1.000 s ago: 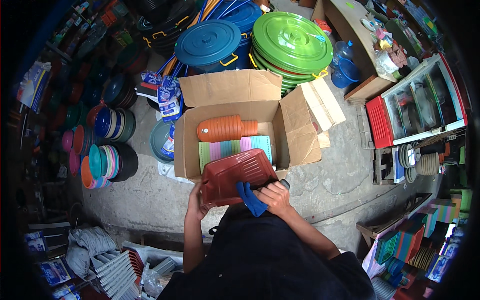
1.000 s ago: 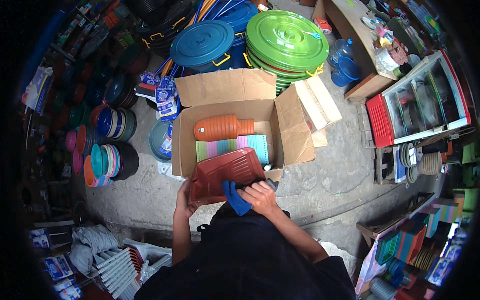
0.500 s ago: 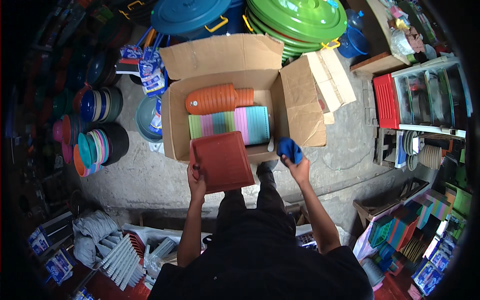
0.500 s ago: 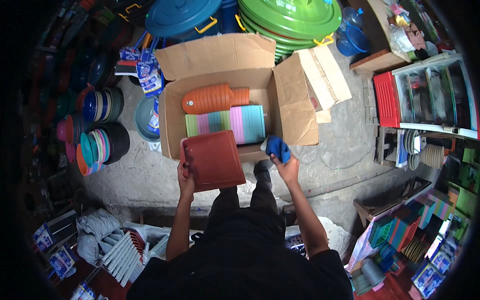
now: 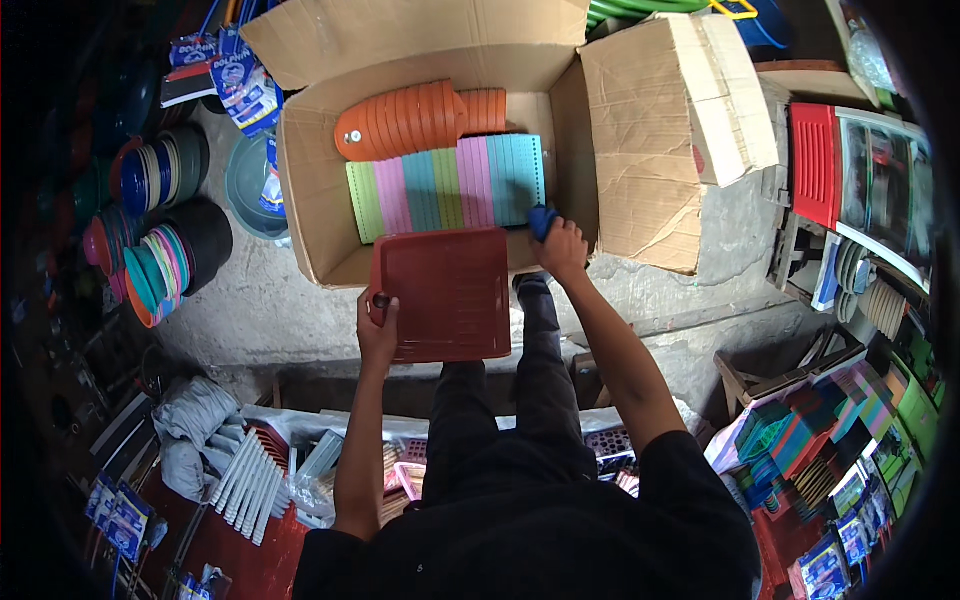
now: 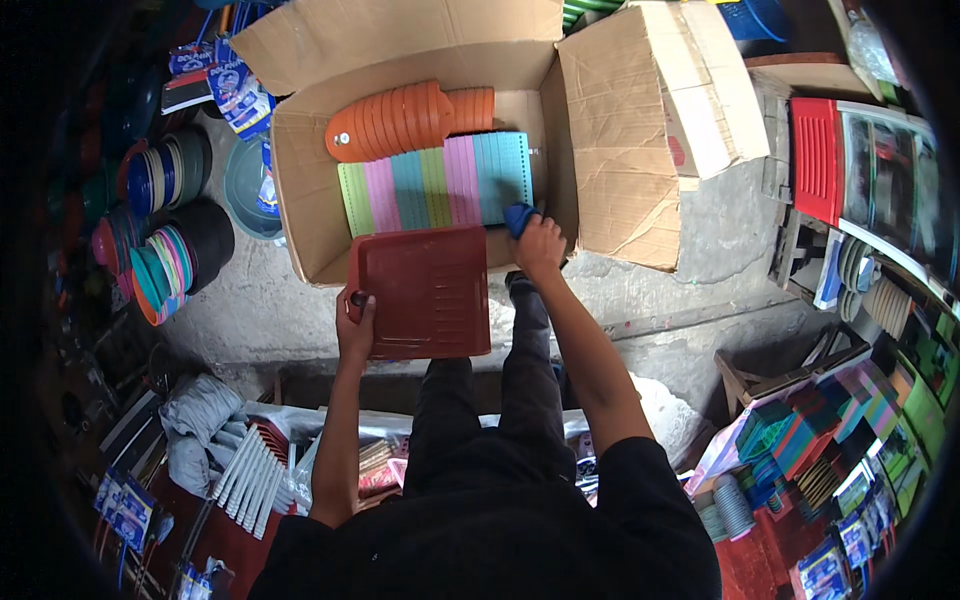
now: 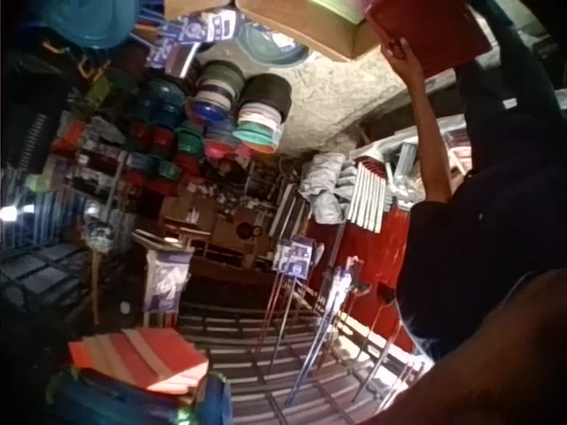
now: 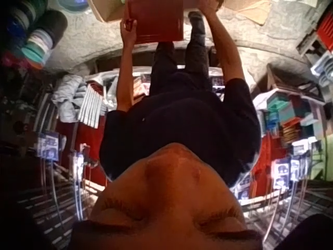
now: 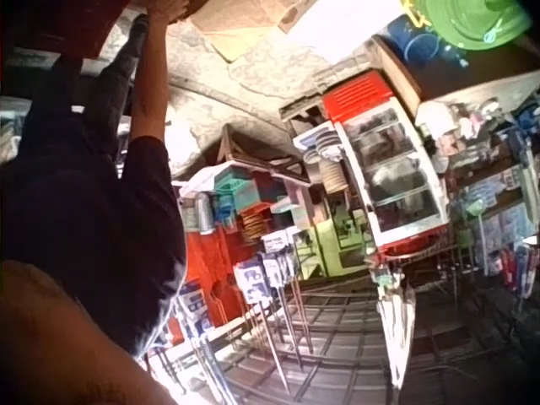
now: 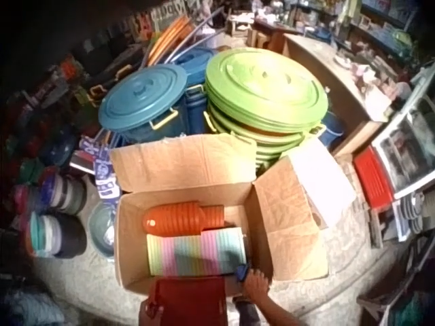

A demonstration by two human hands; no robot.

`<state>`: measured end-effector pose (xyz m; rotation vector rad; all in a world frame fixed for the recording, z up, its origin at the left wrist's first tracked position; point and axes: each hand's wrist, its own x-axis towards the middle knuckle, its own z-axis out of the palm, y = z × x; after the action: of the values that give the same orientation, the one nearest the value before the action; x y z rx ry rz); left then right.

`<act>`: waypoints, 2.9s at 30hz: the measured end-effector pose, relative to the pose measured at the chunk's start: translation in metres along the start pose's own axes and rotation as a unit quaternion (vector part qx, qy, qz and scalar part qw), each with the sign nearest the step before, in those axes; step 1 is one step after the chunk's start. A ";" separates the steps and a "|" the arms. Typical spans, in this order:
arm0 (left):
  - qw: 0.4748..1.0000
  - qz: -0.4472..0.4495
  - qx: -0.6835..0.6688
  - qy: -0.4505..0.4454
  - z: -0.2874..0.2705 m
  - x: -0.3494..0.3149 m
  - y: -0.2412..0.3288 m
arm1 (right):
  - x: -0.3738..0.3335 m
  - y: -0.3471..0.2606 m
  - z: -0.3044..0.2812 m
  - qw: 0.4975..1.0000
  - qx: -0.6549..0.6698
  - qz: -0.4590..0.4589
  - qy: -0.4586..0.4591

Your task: Assembling plastic dustpans by wiping the tray with a cloth and attaching the handle pole.

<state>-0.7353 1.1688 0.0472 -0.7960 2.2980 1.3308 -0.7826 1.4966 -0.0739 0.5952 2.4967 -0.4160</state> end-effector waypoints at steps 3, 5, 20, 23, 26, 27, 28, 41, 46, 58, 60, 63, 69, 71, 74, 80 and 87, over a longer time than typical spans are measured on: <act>0.998 -0.066 -0.008 0.004 0.004 0.000 -0.002 | 0.006 -0.013 0.001 0.988 -0.074 0.018 -0.137; 0.996 -0.066 -0.053 0.033 0.012 0.002 -0.010 | 0.015 -0.006 0.018 0.986 -0.115 0.036 -0.116; 0.665 -0.291 -0.649 -0.229 0.015 -0.029 -0.001 | -0.124 0.022 -0.160 0.977 0.155 -0.048 0.137; 0.562 -0.328 -0.689 -0.320 0.032 -0.065 0.068 | -0.179 0.013 -0.199 0.939 0.268 -0.073 0.203; 0.578 -0.278 -0.653 -0.402 0.048 -0.087 0.105 | -0.230 -0.016 -0.218 0.912 0.343 -0.104 0.199; 0.535 -0.235 -0.648 -0.488 0.053 -0.089 0.116 | -0.243 -0.023 -0.216 0.901 0.363 -0.128 0.202; 0.487 -0.191 -0.634 -0.569 0.055 -0.091 0.125 | -0.253 -0.033 -0.214 0.891 0.368 -0.159 0.214; 0.527 -0.101 -0.661 -0.524 0.042 -0.099 0.186 | -0.294 -0.069 -0.227 0.848 0.219 -0.443 0.192; 0.574 -0.050 -0.655 -0.489 0.016 -0.100 0.164 | -0.290 -0.086 -0.252 0.868 0.269 -0.353 0.224; 0.556 -0.069 -0.664 -0.496 -0.059 -0.106 0.166 | -0.293 -0.106 -0.287 0.777 0.501 -0.292 0.244; 0.511 0.015 -0.720 -0.468 -0.061 -0.120 0.174 | -0.300 -0.111 -0.272 0.809 0.472 -0.328 0.124; 0.389 -0.051 -0.715 -0.579 -0.075 -0.124 0.174 | -0.314 -0.127 -0.269 0.758 0.345 -0.539 0.127; 0.368 0.084 -0.615 -0.692 -0.101 -0.154 0.208 | -0.266 -0.121 -0.258 0.695 0.304 -0.630 0.168; 0.435 0.045 -0.663 -0.607 -0.119 -0.176 0.212 | -0.246 -0.113 -0.262 0.738 0.258 -0.578 0.234; 0.461 0.131 -0.588 -0.651 -0.121 -0.166 0.185 | -0.210 -0.107 -0.273 0.780 0.194 -0.509 0.309; 0.502 0.129 -0.601 -0.609 -0.123 -0.168 0.180 | -0.193 -0.091 -0.299 0.756 0.244 -0.460 0.396; 0.515 0.112 -0.507 -0.682 -0.126 -0.152 0.189 | -0.266 -0.114 -0.320 0.689 0.134 -0.678 0.217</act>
<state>-0.7415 1.1776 0.3206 0.4308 0.2145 2.1463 -0.7733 1.4412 0.3540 -1.4138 2.8733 -1.2681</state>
